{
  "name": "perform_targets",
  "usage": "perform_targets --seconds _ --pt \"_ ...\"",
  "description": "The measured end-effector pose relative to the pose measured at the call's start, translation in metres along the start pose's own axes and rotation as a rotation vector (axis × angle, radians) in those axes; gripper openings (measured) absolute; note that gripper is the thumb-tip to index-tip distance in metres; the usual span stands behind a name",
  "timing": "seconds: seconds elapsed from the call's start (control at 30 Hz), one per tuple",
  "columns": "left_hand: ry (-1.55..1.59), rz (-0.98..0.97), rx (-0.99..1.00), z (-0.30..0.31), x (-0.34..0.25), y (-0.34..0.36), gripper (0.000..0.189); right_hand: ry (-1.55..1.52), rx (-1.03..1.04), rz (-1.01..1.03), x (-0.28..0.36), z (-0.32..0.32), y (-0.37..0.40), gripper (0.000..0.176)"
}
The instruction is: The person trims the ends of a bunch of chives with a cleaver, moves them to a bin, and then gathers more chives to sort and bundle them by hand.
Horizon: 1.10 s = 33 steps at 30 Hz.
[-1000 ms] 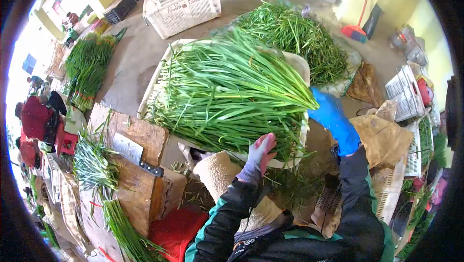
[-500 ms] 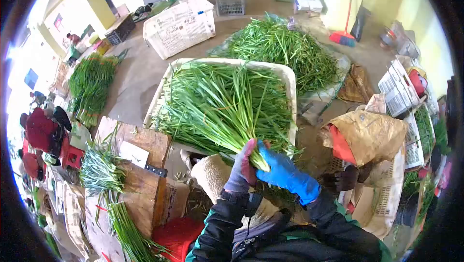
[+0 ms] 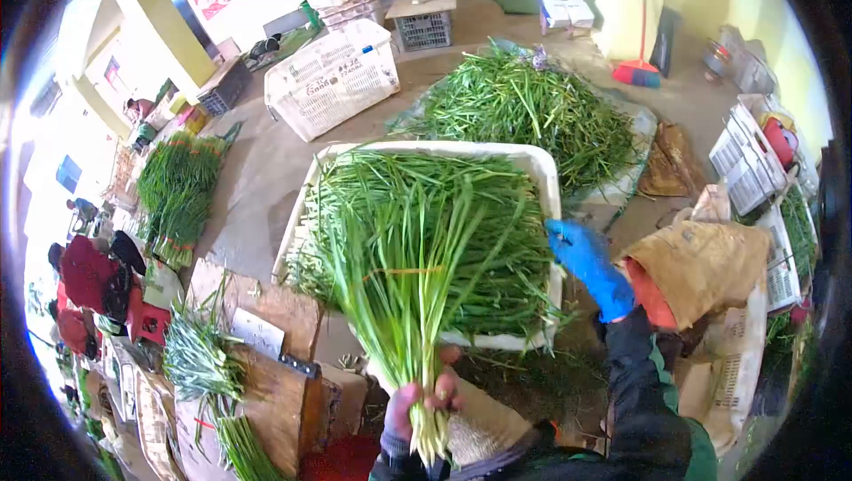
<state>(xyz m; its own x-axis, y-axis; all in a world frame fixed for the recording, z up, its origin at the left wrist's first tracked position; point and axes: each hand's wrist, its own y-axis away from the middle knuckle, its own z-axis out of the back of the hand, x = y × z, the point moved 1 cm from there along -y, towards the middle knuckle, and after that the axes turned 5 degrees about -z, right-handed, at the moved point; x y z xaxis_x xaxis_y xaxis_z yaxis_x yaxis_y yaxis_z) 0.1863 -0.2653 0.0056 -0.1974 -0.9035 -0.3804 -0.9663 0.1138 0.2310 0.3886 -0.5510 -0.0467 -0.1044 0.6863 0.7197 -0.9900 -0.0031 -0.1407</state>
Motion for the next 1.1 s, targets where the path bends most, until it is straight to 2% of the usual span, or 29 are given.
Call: perform_targets --seconds 0.03,0.13,0.17,0.2,0.27,0.3,0.37,0.4,0.43,0.47,0.5,0.53,0.57,0.7,0.77,0.83,1.0,1.07,1.1 --pt "-0.034 0.015 -0.034 -0.001 -0.008 0.004 0.074 0.072 -0.005 0.103 -0.004 -0.008 -0.026 0.026" --pt "-0.038 -0.022 -0.202 0.003 -0.018 0.013 0.076 0.171 0.076 0.112 -0.016 -0.038 -0.090 0.031" --pt "-0.058 -0.043 -0.219 0.001 -0.024 0.009 0.075 0.280 0.055 0.305 -0.028 -0.051 -0.114 0.042" --pt "-0.091 -0.041 -0.173 -0.006 -0.033 -0.001 0.075 0.270 0.070 0.314 -0.029 -0.064 -0.130 0.042" --pt "-0.140 -0.124 -0.229 0.010 -0.035 -0.014 0.074 0.467 0.112 0.249 -0.029 -0.088 -0.154 0.050" --pt "-0.148 -0.173 -0.281 0.006 -0.035 -0.025 0.074 0.446 0.246 0.157 -0.022 -0.090 -0.160 0.057" --pt "-0.224 -0.216 -0.315 0.013 -0.037 -0.040 0.070 0.516 0.187 0.241 -0.038 -0.110 -0.169 0.059" --pt "-0.150 -0.099 -0.234 0.040 -0.035 -0.039 0.069 0.588 0.119 0.315 -0.044 -0.116 -0.170 0.061" --pt "-0.132 -0.053 -0.305 0.039 -0.033 -0.042 0.069 0.489 0.117 0.240 -0.028 -0.108 -0.166 0.046" --pt "-0.115 -0.002 -0.373 0.036 -0.030 -0.045 0.069 0.492 0.130 0.238 -0.021 -0.104 -0.164 0.046" --pt "-0.020 0.035 -0.358 0.047 -0.022 -0.044 0.070 0.446 0.153 0.235 -0.016 -0.098 -0.165 0.032" --pt "-0.125 0.077 -0.350 0.059 -0.022 -0.047 0.075 0.398 0.173 0.234 -0.011 -0.093 -0.166 0.020" --pt "-0.142 0.059 -0.319 0.066 -0.019 -0.046 0.075 0.330 0.101 0.258 -0.006 -0.090 -0.167 0.017" --pt "-0.210 -0.024 -0.294 0.049 -0.021 -0.050 0.075 0.475 0.115 0.285 0.012 -0.071 -0.171 0.018" --pt "-0.231 -0.052 -0.273 0.049 -0.019 -0.048 0.074 0.438 0.110 0.277 0.035 -0.048 -0.159 0.018" --pt "-0.164 -0.159 -0.300 0.045 -0.015 -0.044 0.071 0.446 0.092 0.292 0.048 -0.030 -0.151 0.018" --pt "-0.096 -0.096 -0.219 0.044 -0.019 -0.042 0.065 0.381 0.140 0.268 0.073 0.003 -0.115 0.019" --pt "-0.042 -0.113 -0.185 0.039 -0.019 -0.041 0.066 0.521 0.300 0.102 0.065 0.013 -0.103 0.019" --pt "-0.022 -0.113 -0.151 0.042 -0.017 -0.041 0.067 0.345 0.112 0.304 0.049 0.014 -0.090 0.033"
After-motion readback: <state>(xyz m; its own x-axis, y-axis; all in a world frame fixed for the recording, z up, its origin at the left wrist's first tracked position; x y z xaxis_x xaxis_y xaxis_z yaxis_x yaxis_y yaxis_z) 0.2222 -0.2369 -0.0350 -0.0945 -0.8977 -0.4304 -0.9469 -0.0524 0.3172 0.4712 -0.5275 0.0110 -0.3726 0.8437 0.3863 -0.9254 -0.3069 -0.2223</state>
